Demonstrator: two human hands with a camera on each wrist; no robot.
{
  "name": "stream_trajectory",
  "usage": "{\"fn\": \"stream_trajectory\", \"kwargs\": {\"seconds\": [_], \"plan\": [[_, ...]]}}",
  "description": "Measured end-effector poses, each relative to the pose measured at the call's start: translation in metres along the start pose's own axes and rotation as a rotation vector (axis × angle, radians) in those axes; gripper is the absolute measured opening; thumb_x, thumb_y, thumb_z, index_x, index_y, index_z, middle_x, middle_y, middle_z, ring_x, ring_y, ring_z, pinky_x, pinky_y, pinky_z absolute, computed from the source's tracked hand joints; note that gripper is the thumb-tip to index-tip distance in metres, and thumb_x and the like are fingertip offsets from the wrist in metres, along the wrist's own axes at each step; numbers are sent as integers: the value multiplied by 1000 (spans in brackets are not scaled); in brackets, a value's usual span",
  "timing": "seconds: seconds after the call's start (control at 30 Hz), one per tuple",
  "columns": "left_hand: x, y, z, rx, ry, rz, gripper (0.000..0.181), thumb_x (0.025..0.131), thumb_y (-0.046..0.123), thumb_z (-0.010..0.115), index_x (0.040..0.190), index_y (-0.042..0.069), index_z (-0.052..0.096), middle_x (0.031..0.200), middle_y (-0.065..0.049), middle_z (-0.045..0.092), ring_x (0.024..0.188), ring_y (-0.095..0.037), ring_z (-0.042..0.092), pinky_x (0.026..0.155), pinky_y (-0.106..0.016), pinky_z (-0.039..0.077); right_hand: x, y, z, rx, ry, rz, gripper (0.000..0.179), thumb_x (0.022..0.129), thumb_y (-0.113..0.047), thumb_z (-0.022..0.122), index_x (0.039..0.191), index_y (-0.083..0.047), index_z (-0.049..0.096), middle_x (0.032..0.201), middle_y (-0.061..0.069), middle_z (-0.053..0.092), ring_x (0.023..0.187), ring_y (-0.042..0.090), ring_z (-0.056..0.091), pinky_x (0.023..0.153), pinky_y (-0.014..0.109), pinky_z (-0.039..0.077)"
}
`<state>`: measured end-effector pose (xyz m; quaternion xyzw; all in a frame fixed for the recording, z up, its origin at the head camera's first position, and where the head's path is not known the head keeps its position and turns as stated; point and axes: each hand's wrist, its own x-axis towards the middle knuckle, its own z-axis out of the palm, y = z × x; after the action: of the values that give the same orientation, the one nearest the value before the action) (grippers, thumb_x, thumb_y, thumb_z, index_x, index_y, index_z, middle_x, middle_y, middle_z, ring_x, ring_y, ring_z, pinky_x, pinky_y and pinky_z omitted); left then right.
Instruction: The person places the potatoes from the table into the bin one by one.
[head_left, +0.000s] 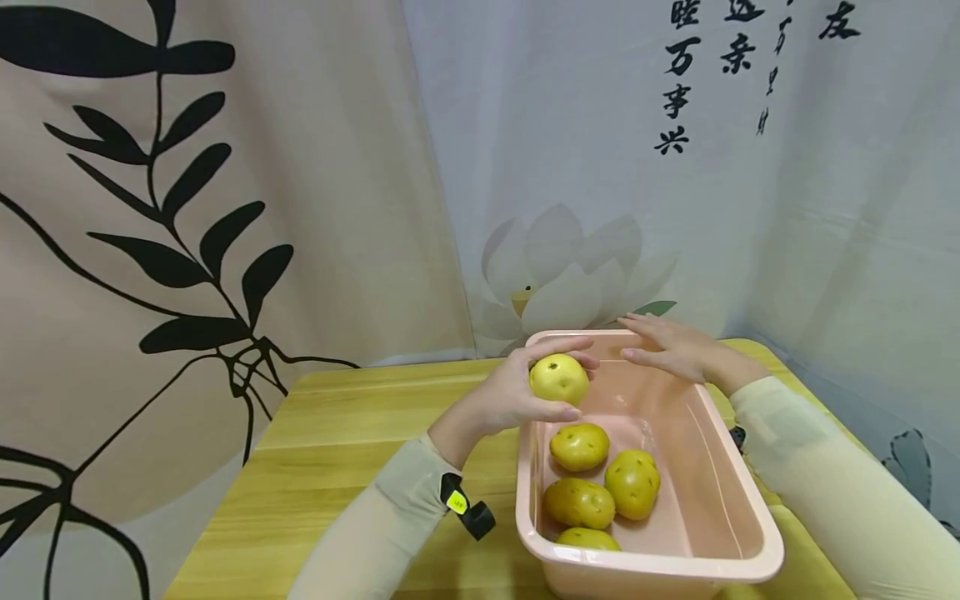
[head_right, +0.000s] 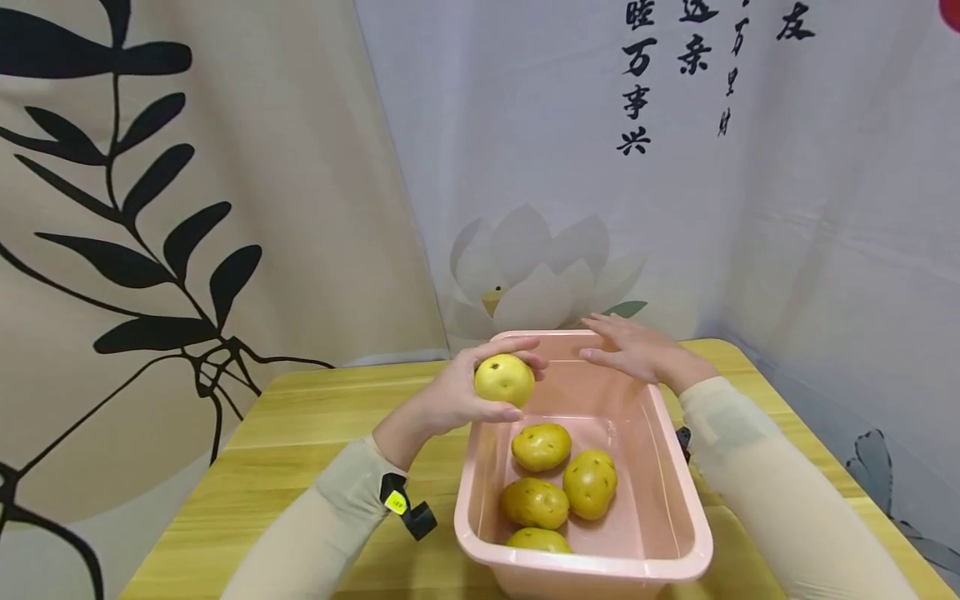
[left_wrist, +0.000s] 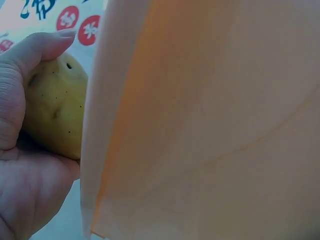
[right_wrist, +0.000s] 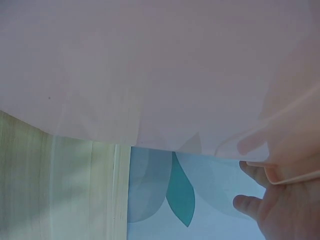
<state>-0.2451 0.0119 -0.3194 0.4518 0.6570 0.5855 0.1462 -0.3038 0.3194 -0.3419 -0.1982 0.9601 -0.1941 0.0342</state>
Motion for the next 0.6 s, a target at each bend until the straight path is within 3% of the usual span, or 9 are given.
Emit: {"fn": "stream_trajectory", "kwargs": {"seconds": [0.13, 0.37, 0.5, 0.6], "plan": [[10, -3, 1, -10, -73, 0, 77, 79, -2, 76, 145, 20, 43, 128, -4, 60, 119, -30, 55, 90, -39, 52, -1, 2, 0, -1, 0, -1, 79, 92, -64, 44, 153, -17, 26, 158, 13, 18, 143, 42, 12, 107, 68, 11], [25, -5, 5, -59, -218, -14, 72, 81, -5, 71, 145, 10, 42, 131, -8, 58, 119, -24, 56, 96, -39, 48, -2, 2, 2, -4, 14, -27, 79, 92, -65, 44, 153, -17, 27, 158, 14, 20, 142, 42, 14, 107, 67, 13], [32, -9, 7, -146, -282, -57, 73, 82, -11, 65, 147, 4, 37, 143, -13, 47, 126, -26, 50, 99, -39, 46, -1, 2, 2, -16, 24, -50, 75, 95, -60, 44, 153, -15, 27, 158, 15, 20, 142, 42, 15, 108, 67, 13], [36, -11, 9, -147, -306, -106, 72, 82, -10, 66, 146, 3, 37, 148, -10, 42, 129, -22, 48, 100, -36, 45, -1, 2, 2, -12, 23, -54, 73, 96, -57, 45, 153, -15, 28, 158, 15, 20, 142, 42, 14, 108, 67, 13]]}}
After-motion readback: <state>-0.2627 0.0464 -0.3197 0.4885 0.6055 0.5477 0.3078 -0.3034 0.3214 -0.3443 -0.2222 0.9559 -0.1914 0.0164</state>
